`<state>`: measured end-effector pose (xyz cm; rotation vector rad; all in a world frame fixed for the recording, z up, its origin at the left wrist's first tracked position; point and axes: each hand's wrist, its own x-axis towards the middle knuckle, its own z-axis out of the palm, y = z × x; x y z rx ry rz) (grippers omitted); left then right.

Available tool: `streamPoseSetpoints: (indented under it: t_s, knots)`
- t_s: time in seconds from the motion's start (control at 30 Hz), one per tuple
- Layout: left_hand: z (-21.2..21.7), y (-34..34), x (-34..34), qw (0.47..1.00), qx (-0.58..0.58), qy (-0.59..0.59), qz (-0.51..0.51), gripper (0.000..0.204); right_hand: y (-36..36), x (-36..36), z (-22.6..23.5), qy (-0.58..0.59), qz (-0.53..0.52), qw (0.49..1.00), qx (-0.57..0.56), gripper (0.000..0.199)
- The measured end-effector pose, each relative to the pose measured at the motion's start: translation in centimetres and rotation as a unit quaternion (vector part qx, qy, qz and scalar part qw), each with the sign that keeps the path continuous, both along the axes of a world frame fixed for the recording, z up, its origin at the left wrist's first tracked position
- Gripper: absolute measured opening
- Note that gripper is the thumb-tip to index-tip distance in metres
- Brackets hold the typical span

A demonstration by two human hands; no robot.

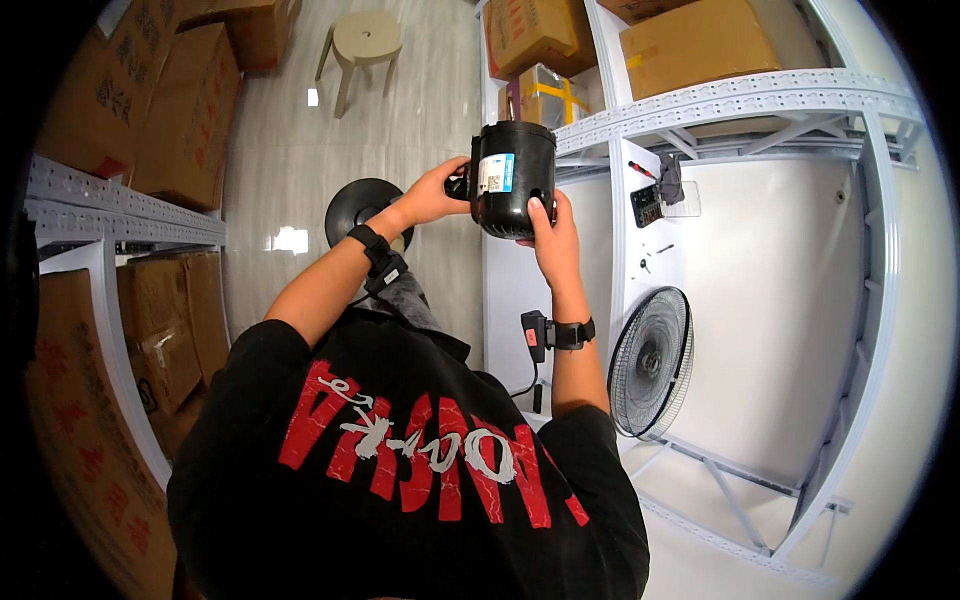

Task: The person handles a black fan motor and repeatedly attempts to attach it to a fan stand base, rotating and aligning the components. The person also briefly handles a small screw and a screwdriver on the table before focusing on the motor assembly.

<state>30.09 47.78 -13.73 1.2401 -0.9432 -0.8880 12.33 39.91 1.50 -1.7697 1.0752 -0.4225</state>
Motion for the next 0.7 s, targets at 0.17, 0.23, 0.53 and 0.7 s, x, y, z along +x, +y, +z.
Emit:
streamPoseSetpoints:
  t_s: [0.17, 0.23, 0.53, 0.7]
  knots:
    - [-1.9, -0.4, 0.2, 0.997, -0.064, 0.032, -0.031, 0.077, -1.1, -1.2, -0.5, -0.025, 0.004, 0.999, 0.037, 0.054]
    - [-2.5, -0.6, 1.4, 0.975, -0.036, 0.184, -0.119, 0.077, -2.0, -1.8, -0.7, -0.039, 0.022, 0.998, 0.052, 0.055]
    - [-2.6, -3.5, 4.2, 0.938, 0.027, 0.197, -0.284, 0.064, -2.9, -2.4, -1.6, -0.033, 0.05, 0.998, 0.026, 0.057]
    - [-3.4, -4.0, 3.7, 0.938, 0.001, 0.212, -0.274, 0.069, -2.5, -0.6, 0.4, 0.141, 0.068, 0.986, -0.054, 0.067]
